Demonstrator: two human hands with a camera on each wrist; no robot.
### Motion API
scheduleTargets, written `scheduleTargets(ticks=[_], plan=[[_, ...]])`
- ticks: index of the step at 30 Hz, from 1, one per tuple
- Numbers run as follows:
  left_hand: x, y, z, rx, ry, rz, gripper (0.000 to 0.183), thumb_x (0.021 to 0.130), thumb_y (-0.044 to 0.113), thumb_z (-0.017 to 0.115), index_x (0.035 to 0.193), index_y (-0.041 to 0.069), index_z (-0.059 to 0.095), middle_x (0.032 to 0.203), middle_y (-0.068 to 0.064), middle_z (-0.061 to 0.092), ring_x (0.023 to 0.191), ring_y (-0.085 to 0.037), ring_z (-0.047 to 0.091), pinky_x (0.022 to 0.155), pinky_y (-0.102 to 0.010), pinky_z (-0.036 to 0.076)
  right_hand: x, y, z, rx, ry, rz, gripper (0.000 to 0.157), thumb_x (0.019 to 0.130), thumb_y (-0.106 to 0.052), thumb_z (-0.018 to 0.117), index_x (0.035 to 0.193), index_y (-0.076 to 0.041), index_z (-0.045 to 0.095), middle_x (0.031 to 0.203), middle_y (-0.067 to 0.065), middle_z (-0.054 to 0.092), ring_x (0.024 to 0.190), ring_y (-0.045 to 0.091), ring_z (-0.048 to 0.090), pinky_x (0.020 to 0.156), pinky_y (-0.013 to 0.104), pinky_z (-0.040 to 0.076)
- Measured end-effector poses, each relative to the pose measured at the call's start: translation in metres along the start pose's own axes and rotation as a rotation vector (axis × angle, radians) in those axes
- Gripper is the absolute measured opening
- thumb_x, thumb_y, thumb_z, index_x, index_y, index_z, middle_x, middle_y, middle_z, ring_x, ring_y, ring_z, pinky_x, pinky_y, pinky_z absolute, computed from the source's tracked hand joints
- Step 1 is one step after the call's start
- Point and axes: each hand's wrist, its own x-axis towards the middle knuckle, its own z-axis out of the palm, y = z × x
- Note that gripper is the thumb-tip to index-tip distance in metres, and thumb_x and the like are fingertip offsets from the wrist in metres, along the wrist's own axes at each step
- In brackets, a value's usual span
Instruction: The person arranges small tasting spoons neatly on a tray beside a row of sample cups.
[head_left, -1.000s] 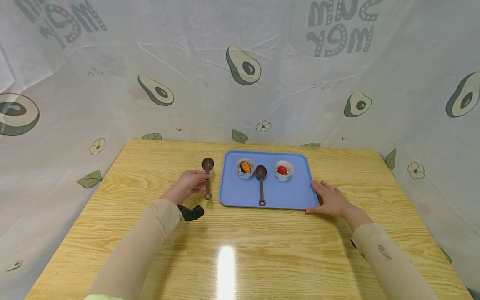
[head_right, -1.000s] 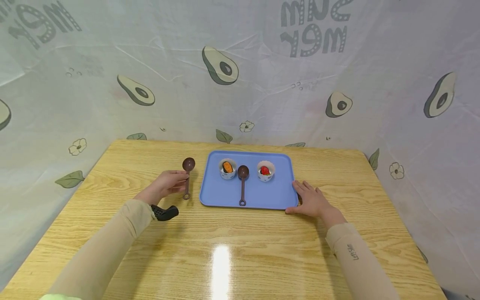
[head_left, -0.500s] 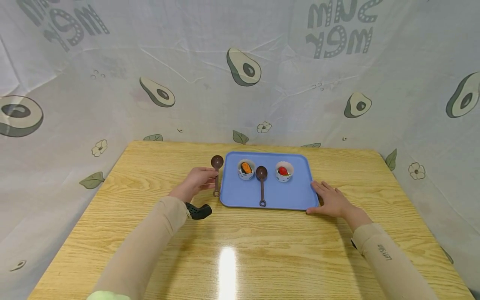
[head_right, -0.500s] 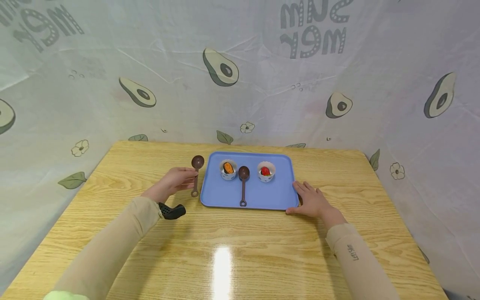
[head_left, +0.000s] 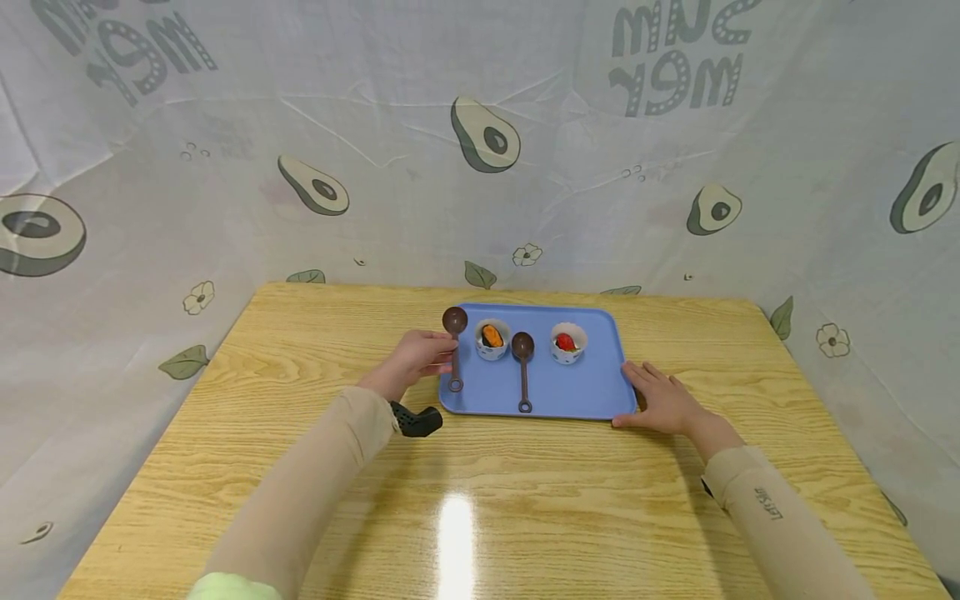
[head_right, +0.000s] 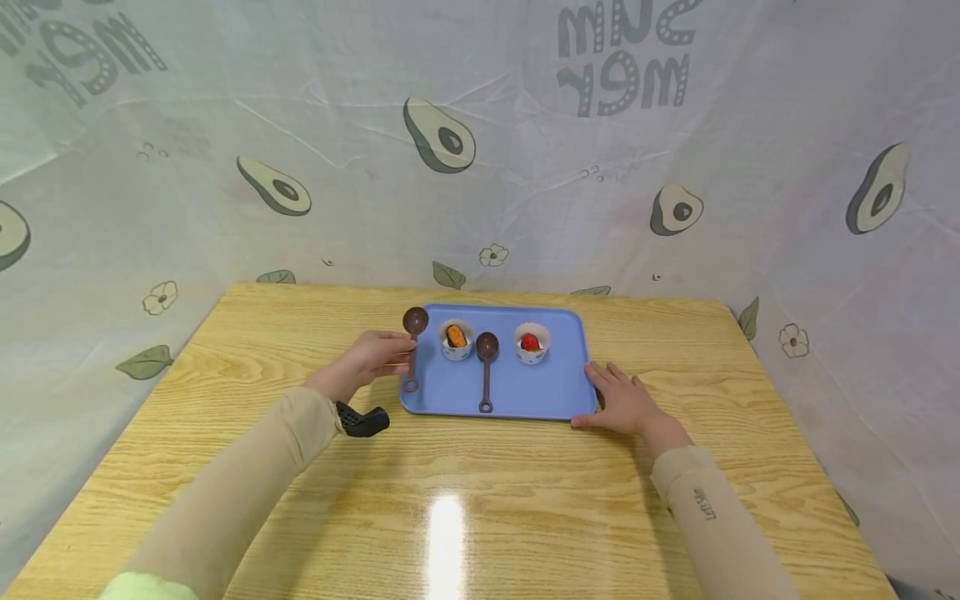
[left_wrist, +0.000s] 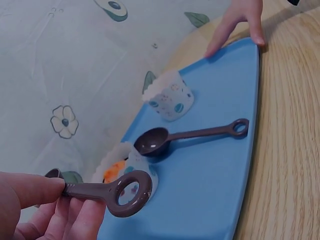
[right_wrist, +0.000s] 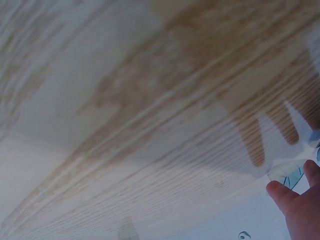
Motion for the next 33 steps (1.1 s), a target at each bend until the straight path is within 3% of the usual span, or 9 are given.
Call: scheduleTargets(ticks=[13,18,24,27,33], plan=[[0.001,0.010,0.021,-0.002,-0.027,-0.006,0.034,0.094,0.011,0.054,0.126,-0.002,0.054,0.099,-0.004,0.056,0.078,-0.009,0.055,0.062,-0.016,0.053,-0.002,-0.002,-0.002,0.010,-0.004,0.005,0.104,0.075,-0.060,0.067,0.147,0.000,0.022,0.152,0.022,0.024,0.138,0.048,0.017,0.105,0.071,0.015],[0.002,0.014,0.032,-0.022,-0.047,-0.003,0.035,0.093,0.011,0.055,0.126,-0.002,0.053,0.100,-0.005,0.057,0.078,-0.009,0.056,0.067,-0.020,0.056,-0.002,0.000,-0.001,0.012,-0.006,0.003,0.105,0.074,-0.061,0.066,0.147,0.000,0.022,0.152,0.021,0.024,0.138,0.047,0.017,0.105,0.071,0.015],[0.002,0.019,0.045,-0.060,-0.082,0.012,0.034,0.094,0.008,0.054,0.126,-0.004,0.053,0.092,-0.004,0.058,0.067,-0.005,0.056,0.080,-0.028,0.056,-0.001,0.000,-0.001,0.014,-0.006,0.001,0.105,0.074,-0.061,0.066,0.147,0.000,0.022,0.152,0.021,0.023,0.138,0.047,0.016,0.105,0.071,0.015],[0.000,0.022,0.052,-0.066,-0.105,0.022,0.032,0.094,0.007,0.053,0.123,-0.006,0.054,0.086,-0.003,0.057,0.064,-0.004,0.056,0.077,-0.026,0.056,-0.001,-0.001,-0.001,0.016,-0.007,0.002,0.105,0.075,-0.061,0.066,0.147,0.000,0.022,0.152,0.021,0.023,0.138,0.047,0.016,0.105,0.071,0.015],[0.000,0.028,0.066,-0.085,-0.139,0.030,0.035,0.094,0.008,0.053,0.127,-0.006,0.051,0.074,-0.001,0.056,0.059,-0.004,0.056,0.058,-0.017,0.054,-0.001,-0.001,-0.002,0.012,-0.009,0.001,0.104,0.075,-0.061,0.066,0.147,0.000,0.022,0.152,0.021,0.023,0.138,0.047,0.016,0.105,0.071,0.015]])
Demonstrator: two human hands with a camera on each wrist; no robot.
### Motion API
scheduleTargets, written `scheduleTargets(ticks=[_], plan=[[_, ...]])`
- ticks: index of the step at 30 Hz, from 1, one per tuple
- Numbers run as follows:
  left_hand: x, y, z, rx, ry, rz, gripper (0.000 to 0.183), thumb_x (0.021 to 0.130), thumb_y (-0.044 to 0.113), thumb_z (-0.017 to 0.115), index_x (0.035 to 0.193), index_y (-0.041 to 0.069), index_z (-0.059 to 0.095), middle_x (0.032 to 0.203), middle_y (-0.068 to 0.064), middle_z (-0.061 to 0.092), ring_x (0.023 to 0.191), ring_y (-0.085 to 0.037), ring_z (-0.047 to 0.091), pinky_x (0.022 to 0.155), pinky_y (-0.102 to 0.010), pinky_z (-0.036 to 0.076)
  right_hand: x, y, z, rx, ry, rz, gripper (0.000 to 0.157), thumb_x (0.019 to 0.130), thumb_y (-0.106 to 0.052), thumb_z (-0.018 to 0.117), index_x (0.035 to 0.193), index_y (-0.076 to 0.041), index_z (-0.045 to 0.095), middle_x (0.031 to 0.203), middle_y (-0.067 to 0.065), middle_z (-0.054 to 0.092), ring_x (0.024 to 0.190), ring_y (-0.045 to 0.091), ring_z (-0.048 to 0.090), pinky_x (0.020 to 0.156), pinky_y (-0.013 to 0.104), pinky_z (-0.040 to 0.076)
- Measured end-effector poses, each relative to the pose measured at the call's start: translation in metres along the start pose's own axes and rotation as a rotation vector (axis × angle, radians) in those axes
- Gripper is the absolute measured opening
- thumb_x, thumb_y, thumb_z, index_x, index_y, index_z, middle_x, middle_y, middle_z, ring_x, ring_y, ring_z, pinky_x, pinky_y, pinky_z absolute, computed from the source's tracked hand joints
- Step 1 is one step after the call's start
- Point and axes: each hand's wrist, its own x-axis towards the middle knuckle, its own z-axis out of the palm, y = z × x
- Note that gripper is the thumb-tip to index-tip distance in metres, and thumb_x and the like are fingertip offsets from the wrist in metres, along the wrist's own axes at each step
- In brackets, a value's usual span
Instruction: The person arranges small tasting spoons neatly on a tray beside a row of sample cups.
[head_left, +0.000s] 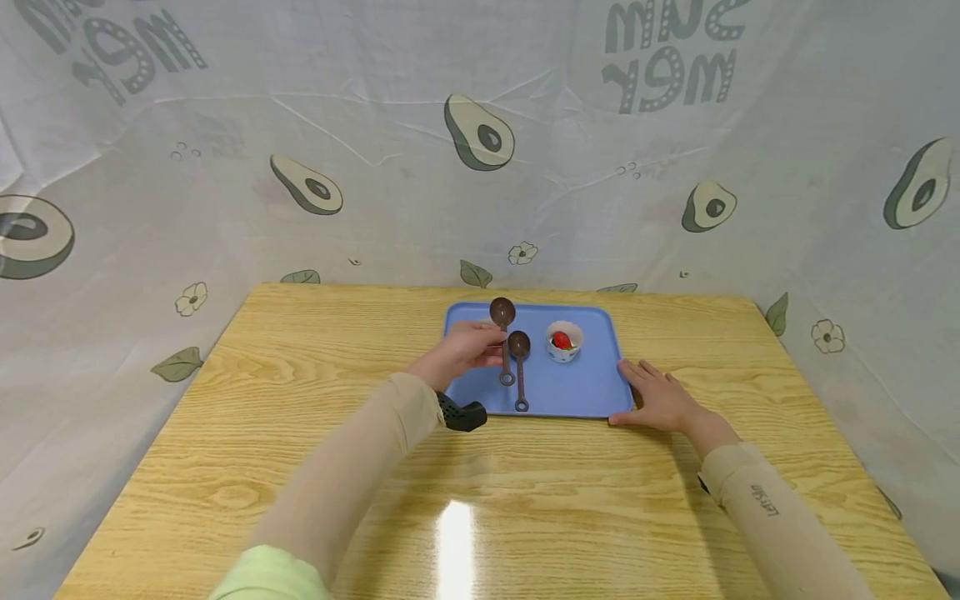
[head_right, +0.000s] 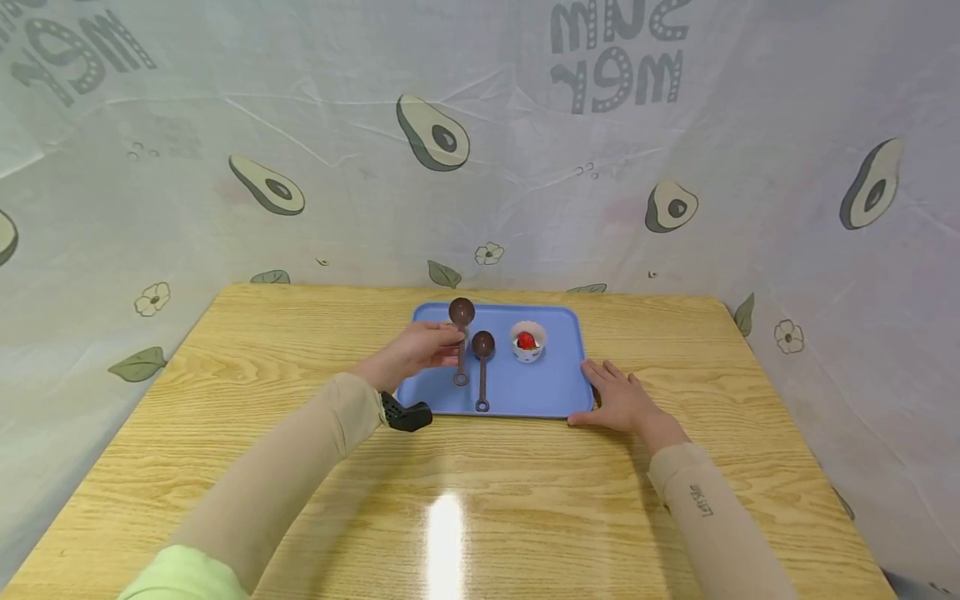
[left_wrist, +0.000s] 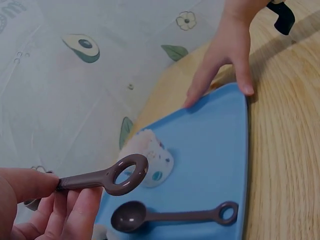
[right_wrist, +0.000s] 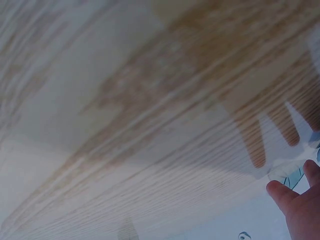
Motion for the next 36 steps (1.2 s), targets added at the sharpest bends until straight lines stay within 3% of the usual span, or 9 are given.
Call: scheduleTargets(ticks=[3,10,17,28,36], plan=[[0.002,0.002,0.008,0.004,-0.003,0.004,0.035,0.093,0.008,0.054,0.126,-0.005,0.053,0.072,-0.001,0.056,0.058,-0.004,0.056,0.055,-0.016,0.052,0.000,0.001,0.000,0.002,0.001,-0.001,0.105,0.075,-0.061,0.066,0.147,0.000,0.022,0.152,0.021,0.023,0.138,0.047,0.016,0.105,0.071,0.015],[0.010,0.003,0.026,0.021,-0.004,-0.021,0.032,0.092,0.011,0.057,0.122,-0.002,0.057,0.075,-0.001,0.058,0.060,-0.005,0.056,0.062,-0.019,0.055,0.001,0.003,0.001,-0.002,0.007,-0.002,0.106,0.074,-0.062,0.065,0.147,0.000,0.022,0.152,0.021,0.024,0.138,0.047,0.017,0.104,0.071,0.016],[0.017,0.002,0.044,-0.008,-0.037,-0.031,0.033,0.093,0.008,0.056,0.124,-0.002,0.056,0.074,0.000,0.057,0.060,-0.005,0.055,0.058,-0.018,0.054,0.001,0.003,0.001,0.003,0.007,0.001,0.105,0.074,-0.061,0.066,0.147,0.000,0.022,0.152,0.021,0.024,0.138,0.047,0.017,0.105,0.071,0.015],[0.023,-0.001,0.069,-0.015,-0.098,-0.045,0.037,0.092,0.006,0.057,0.128,0.002,0.053,0.107,-0.012,0.063,0.072,-0.010,0.058,0.072,-0.024,0.057,0.001,0.005,0.003,-0.004,0.026,-0.003,0.105,0.073,-0.062,0.067,0.147,0.000,0.024,0.151,0.021,0.026,0.138,0.047,0.019,0.104,0.071,0.017],[0.030,-0.003,0.088,-0.022,-0.107,-0.037,0.030,0.090,0.002,0.057,0.120,0.000,0.056,0.087,-0.004,0.056,0.070,-0.011,0.055,0.084,-0.034,0.056,0.002,0.003,0.002,-0.013,0.036,-0.012,0.104,0.074,-0.061,0.067,0.147,0.000,0.024,0.151,0.020,0.027,0.138,0.047,0.020,0.104,0.071,0.019]])
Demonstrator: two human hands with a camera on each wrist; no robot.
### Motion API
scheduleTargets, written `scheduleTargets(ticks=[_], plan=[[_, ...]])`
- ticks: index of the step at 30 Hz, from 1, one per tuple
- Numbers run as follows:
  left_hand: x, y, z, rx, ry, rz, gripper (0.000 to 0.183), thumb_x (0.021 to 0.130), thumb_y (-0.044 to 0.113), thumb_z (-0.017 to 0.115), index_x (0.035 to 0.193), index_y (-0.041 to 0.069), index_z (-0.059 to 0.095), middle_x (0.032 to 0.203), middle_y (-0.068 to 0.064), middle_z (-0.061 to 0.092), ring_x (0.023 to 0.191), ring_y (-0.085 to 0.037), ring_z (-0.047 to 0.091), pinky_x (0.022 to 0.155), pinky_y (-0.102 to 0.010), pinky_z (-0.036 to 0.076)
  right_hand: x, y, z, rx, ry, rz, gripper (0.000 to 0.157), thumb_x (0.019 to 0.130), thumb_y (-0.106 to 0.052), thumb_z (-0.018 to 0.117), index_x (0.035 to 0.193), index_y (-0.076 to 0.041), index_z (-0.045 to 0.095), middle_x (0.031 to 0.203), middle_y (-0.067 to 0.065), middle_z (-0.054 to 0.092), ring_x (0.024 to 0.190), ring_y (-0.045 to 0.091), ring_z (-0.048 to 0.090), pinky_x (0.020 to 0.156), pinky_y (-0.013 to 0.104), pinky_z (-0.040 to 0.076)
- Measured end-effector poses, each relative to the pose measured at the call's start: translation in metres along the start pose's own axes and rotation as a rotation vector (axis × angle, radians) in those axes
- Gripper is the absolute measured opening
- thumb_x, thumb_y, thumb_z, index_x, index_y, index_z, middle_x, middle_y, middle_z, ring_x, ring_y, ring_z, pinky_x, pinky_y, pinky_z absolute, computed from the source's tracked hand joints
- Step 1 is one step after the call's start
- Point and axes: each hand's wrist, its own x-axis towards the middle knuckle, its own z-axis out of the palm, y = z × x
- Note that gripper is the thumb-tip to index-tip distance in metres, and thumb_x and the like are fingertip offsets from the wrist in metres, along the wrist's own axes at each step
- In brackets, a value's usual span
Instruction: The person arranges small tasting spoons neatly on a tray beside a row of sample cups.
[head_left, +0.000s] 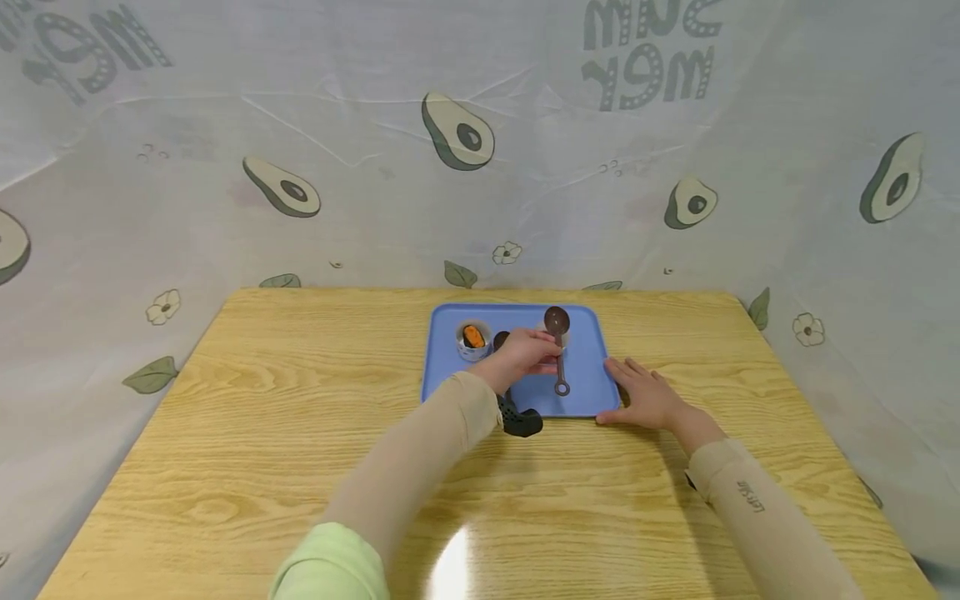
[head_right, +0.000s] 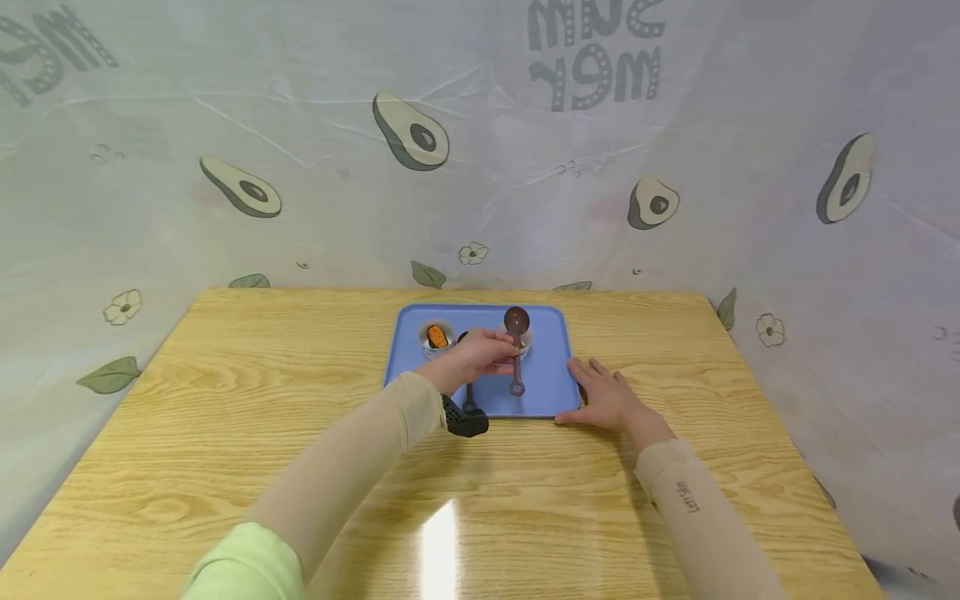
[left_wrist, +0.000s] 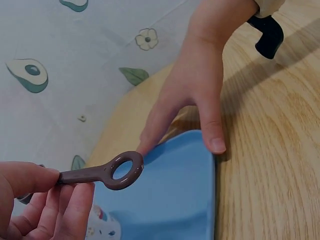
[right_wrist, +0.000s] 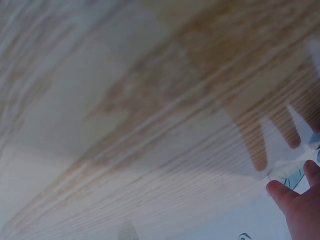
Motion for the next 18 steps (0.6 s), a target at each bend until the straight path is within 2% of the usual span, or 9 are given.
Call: scheduleTargets(ticks=[5,10,13,15,16,18], plan=[[0.007,-0.003,0.011,0.027,-0.001,0.014,0.028,0.090,0.001,0.056,0.118,-0.002,0.055,0.085,-0.004,0.053,0.069,-0.013,0.054,0.091,-0.040,0.052,0.000,0.001,0.001,-0.002,0.007,-0.002,0.104,0.074,-0.061,0.067,0.147,-0.001,0.025,0.151,0.019,0.028,0.137,0.047,0.021,0.104,0.070,0.020],[0.007,-0.003,0.021,0.058,0.021,0.043,0.025,0.090,0.000,0.057,0.115,-0.003,0.058,0.098,-0.012,0.061,0.079,-0.019,0.063,0.083,-0.036,0.056,0.002,0.002,0.002,-0.004,0.007,-0.003,0.104,0.073,-0.061,0.067,0.147,-0.001,0.025,0.151,0.018,0.028,0.138,0.046,0.021,0.104,0.070,0.020],[0.014,-0.007,0.025,0.064,0.038,0.044,0.026,0.089,-0.001,0.058,0.115,-0.003,0.058,0.106,-0.015,0.062,0.089,-0.025,0.065,0.081,-0.035,0.057,0.001,0.002,0.001,0.002,0.006,-0.003,0.104,0.074,-0.060,0.068,0.147,0.000,0.025,0.151,0.019,0.028,0.138,0.046,0.020,0.105,0.070,0.019],[0.027,-0.014,0.028,0.065,0.047,0.048,0.027,0.087,-0.002,0.060,0.114,-0.002,0.059,0.107,-0.016,0.062,0.090,-0.026,0.066,0.080,-0.036,0.057,0.001,0.002,0.001,0.003,0.008,-0.003,0.103,0.074,-0.060,0.068,0.147,0.000,0.025,0.151,0.019,0.028,0.138,0.047,0.021,0.105,0.070,0.019],[0.041,-0.023,0.027,0.052,0.037,0.073,0.024,0.085,0.000,0.064,0.109,0.000,0.061,0.104,-0.015,0.063,0.087,-0.025,0.066,0.075,-0.035,0.058,0.001,0.002,0.001,0.003,0.008,-0.002,0.103,0.074,-0.059,0.068,0.147,0.000,0.025,0.151,0.019,0.028,0.138,0.047,0.021,0.105,0.070,0.019],[0.051,-0.028,0.030,0.059,0.038,0.081,0.022,0.084,0.000,0.065,0.106,0.000,0.061,0.100,-0.014,0.063,0.084,-0.025,0.067,0.071,-0.035,0.058,0.000,0.004,0.001,0.003,0.007,0.001,0.103,0.074,-0.059,0.068,0.147,-0.001,0.024,0.151,0.019,0.028,0.138,0.046,0.020,0.105,0.070,0.019]])
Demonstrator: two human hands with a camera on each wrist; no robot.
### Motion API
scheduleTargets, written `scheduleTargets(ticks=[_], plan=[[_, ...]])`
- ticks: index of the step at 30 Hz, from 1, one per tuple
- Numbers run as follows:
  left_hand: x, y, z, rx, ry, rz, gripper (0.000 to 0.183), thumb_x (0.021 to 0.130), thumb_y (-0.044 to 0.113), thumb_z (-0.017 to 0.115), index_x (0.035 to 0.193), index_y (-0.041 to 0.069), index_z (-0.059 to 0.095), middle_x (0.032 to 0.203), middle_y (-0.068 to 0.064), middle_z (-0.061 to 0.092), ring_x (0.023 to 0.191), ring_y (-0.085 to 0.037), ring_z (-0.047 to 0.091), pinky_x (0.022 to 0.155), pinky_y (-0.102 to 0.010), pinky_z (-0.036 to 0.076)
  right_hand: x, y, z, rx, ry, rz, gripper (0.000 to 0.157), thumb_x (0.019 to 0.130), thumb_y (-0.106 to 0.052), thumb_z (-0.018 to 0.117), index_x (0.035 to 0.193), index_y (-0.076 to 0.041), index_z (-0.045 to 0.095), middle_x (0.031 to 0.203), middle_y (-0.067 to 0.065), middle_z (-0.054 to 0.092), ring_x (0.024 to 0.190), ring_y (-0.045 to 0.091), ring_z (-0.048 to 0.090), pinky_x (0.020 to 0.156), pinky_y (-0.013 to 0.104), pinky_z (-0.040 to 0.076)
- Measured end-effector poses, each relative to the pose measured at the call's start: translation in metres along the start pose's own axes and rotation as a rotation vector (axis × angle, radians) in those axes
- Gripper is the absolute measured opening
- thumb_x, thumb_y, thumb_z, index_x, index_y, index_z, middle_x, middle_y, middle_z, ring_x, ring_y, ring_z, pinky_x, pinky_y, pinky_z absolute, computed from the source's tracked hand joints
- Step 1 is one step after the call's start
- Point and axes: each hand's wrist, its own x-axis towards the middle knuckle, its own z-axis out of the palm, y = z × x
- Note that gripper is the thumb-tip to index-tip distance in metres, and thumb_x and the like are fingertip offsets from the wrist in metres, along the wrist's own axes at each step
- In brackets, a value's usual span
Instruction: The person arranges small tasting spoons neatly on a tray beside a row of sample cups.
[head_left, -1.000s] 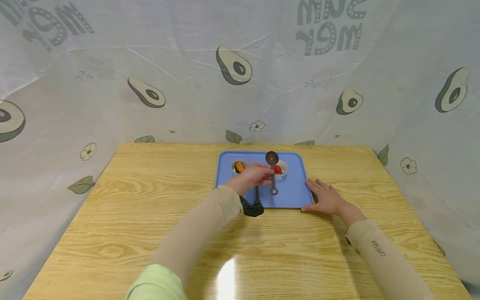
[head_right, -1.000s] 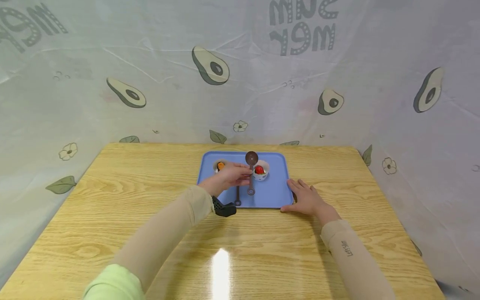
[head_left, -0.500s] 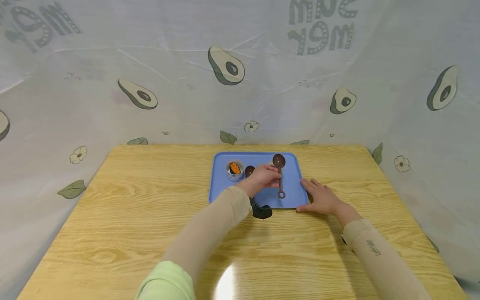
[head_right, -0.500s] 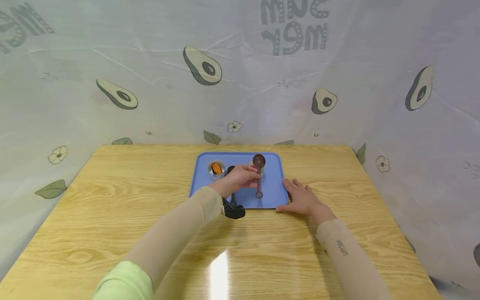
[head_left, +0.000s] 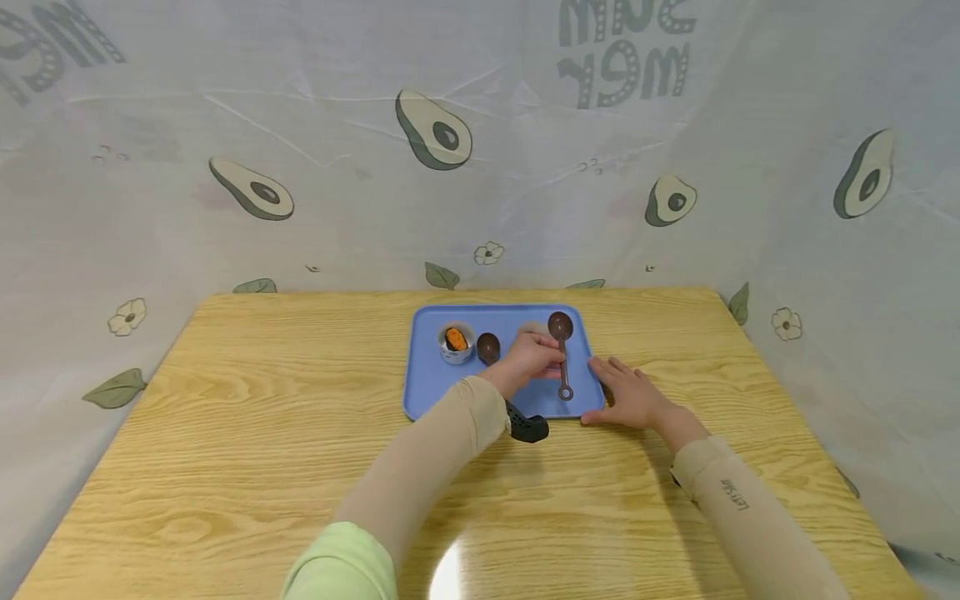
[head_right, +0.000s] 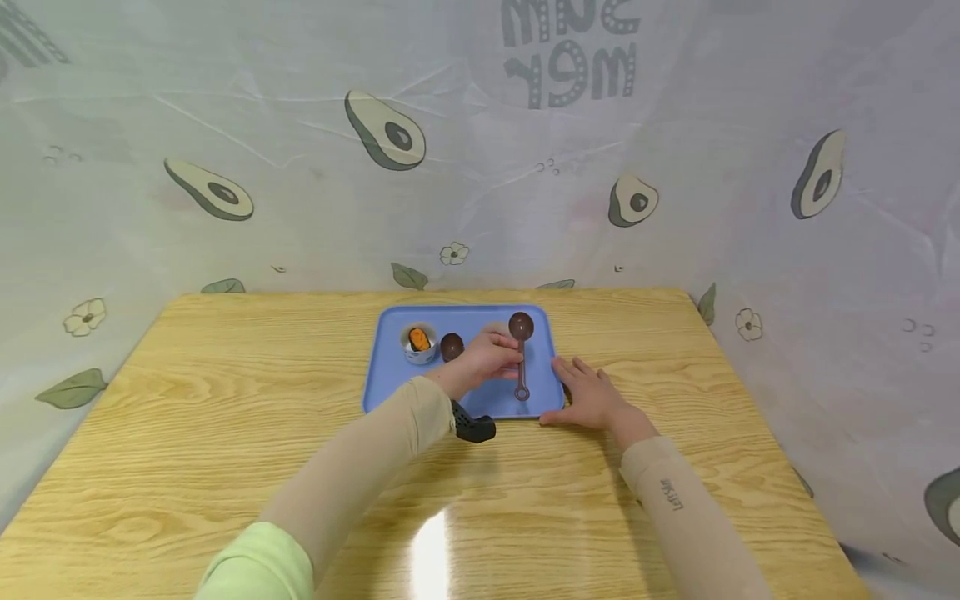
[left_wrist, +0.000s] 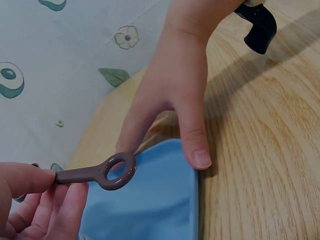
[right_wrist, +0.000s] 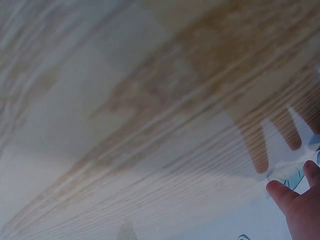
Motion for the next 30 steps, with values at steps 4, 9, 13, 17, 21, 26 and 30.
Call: scheduleTargets(ticks=[4,9,13,17,21,26,30], plan=[[0.004,-0.001,0.005,0.022,0.007,0.020,0.019,0.086,0.001,0.063,0.105,-0.001,0.061,0.101,-0.014,0.062,0.085,-0.027,0.066,0.070,-0.036,0.059,0.001,0.000,0.001,0.012,-0.004,0.003,0.103,0.074,-0.059,0.068,0.147,-0.002,0.024,0.152,0.017,0.027,0.139,0.045,0.019,0.106,0.069,0.018],[-0.020,0.010,0.009,0.082,0.052,0.053,0.018,0.089,0.000,0.058,0.107,-0.003,0.058,0.108,-0.016,0.060,0.092,-0.029,0.064,0.071,-0.034,0.058,0.002,-0.001,0.002,0.013,0.001,-0.001,0.103,0.074,-0.059,0.068,0.147,-0.002,0.024,0.152,0.017,0.027,0.139,0.045,0.020,0.105,0.069,0.019],[-0.023,0.010,0.011,0.125,0.048,0.080,0.018,0.089,0.001,0.058,0.107,-0.002,0.058,0.110,-0.017,0.061,0.090,-0.028,0.065,0.068,-0.031,0.058,0.002,-0.001,0.002,0.015,0.003,-0.005,0.102,0.074,-0.058,0.069,0.147,-0.001,0.024,0.152,0.017,0.028,0.139,0.045,0.020,0.105,0.069,0.019],[-0.020,0.006,0.014,0.186,0.066,0.099,0.018,0.088,0.000,0.058,0.105,-0.002,0.059,0.108,-0.016,0.062,0.081,-0.027,0.066,0.069,-0.034,0.058,0.001,0.000,0.002,0.018,-0.005,0.000,0.102,0.075,-0.057,0.069,0.147,-0.002,0.023,0.152,0.017,0.027,0.139,0.045,0.020,0.106,0.069,0.018],[-0.016,0.001,0.016,0.229,0.085,0.114,0.014,0.087,0.000,0.059,0.102,-0.001,0.058,0.104,-0.015,0.062,0.076,-0.026,0.066,0.068,-0.035,0.058,0.001,0.001,0.003,0.018,-0.007,0.002,0.103,0.074,-0.058,0.069,0.147,-0.002,0.023,0.152,0.017,0.027,0.139,0.045,0.019,0.105,0.069,0.018],[-0.016,-0.001,0.018,0.251,0.092,0.126,0.010,0.088,0.002,0.059,0.097,0.001,0.057,0.101,-0.014,0.062,0.069,-0.022,0.064,0.064,-0.032,0.058,0.002,0.003,0.004,0.020,-0.002,-0.002,0.104,0.074,-0.059,0.068,0.148,-0.002,0.023,0.152,0.017,0.026,0.139,0.045,0.019,0.106,0.069,0.018],[-0.015,-0.004,0.020,0.282,0.099,0.145,0.010,0.087,0.001,0.059,0.096,0.000,0.057,0.097,-0.013,0.062,0.062,-0.018,0.061,0.060,-0.029,0.057,0.002,0.005,0.004,0.018,0.003,-0.005,0.103,0.074,-0.058,0.068,0.147,-0.002,0.023,0.152,0.017,0.027,0.139,0.045,0.020,0.106,0.069,0.018]])
